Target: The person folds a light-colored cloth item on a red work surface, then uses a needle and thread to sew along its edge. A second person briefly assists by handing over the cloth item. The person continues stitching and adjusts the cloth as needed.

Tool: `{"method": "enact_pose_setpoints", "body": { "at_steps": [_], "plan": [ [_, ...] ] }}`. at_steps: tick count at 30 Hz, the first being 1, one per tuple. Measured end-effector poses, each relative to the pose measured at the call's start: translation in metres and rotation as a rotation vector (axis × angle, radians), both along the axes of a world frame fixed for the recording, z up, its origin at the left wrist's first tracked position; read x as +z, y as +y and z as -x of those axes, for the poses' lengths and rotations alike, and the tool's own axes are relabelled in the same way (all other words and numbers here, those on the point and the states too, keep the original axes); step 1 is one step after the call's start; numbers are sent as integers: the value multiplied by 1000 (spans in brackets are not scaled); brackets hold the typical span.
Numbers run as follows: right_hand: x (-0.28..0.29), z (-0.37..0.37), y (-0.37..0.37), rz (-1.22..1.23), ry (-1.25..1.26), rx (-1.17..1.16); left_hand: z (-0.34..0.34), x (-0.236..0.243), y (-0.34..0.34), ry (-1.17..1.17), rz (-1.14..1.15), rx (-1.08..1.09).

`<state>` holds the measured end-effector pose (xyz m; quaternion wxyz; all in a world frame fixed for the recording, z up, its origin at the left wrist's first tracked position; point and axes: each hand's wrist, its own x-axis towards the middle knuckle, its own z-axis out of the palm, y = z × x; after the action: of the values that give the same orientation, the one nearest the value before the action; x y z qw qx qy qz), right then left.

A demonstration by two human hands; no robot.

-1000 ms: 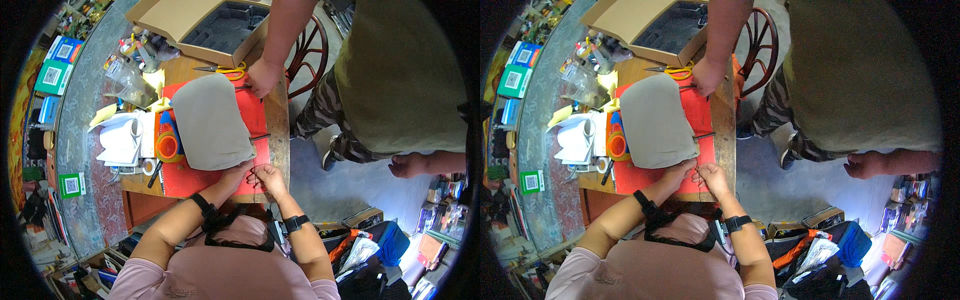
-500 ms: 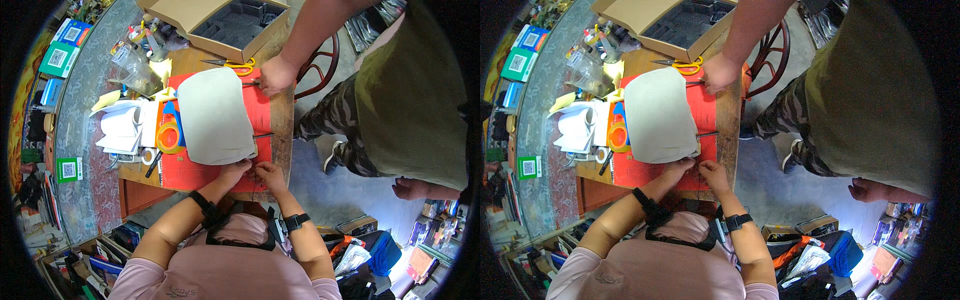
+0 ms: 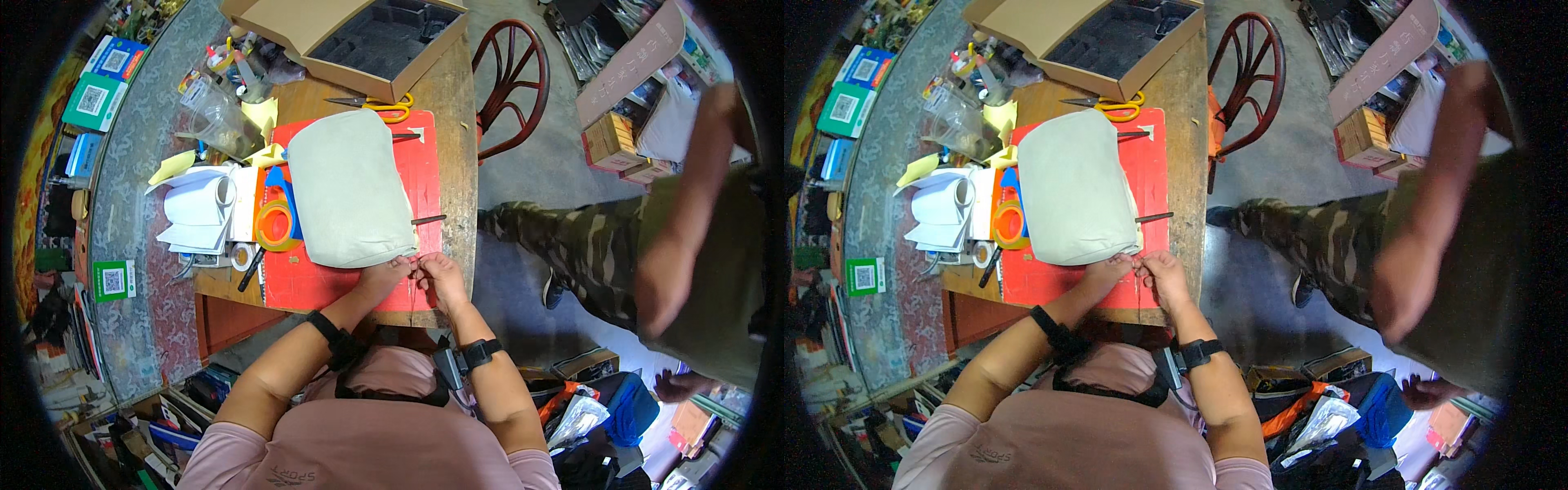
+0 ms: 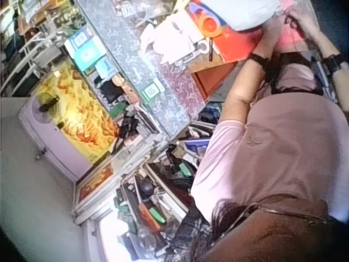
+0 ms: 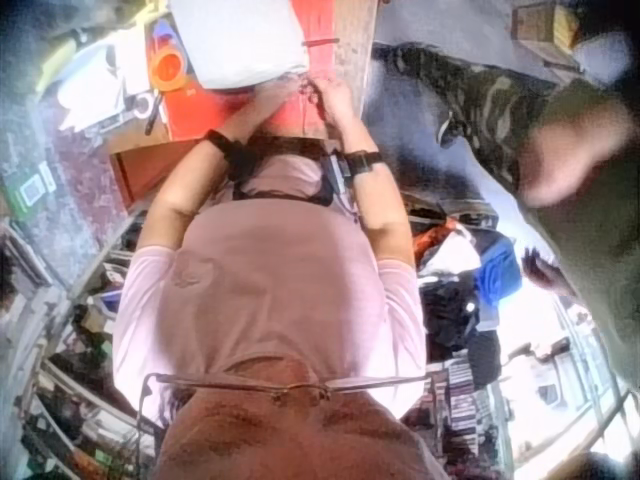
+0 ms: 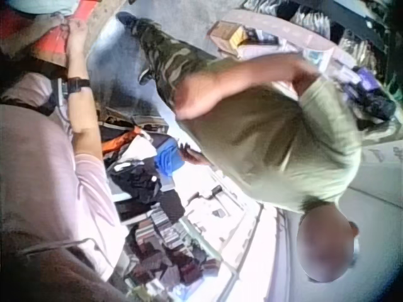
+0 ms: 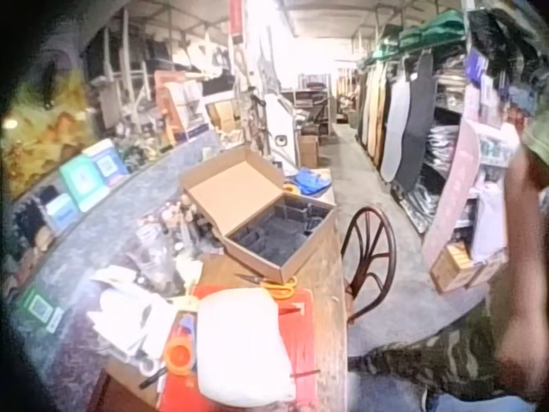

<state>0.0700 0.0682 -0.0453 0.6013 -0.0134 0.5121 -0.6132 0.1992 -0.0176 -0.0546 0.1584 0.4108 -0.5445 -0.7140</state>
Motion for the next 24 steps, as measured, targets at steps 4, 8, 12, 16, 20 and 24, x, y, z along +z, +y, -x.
{"method": "enact_pose_setpoints", "body": {
  "at_steps": [4,8,12,16,20,24],
  "plan": [
    [-4,8,4,45,-198,-16,0,0,0,4,69,18],
    [-8,2,10,38,230,170,4,3,2,-17,113,63],
    [-15,-6,34,-39,737,247,7,16,-3,-107,55,34],
    [-14,5,53,-58,540,67,7,24,-3,-74,-95,47],
    [7,26,73,-114,276,-111,-3,25,-5,50,-399,-5],
    [29,56,128,-48,3,-207,-8,32,-3,190,-589,-166]
  ]
}}
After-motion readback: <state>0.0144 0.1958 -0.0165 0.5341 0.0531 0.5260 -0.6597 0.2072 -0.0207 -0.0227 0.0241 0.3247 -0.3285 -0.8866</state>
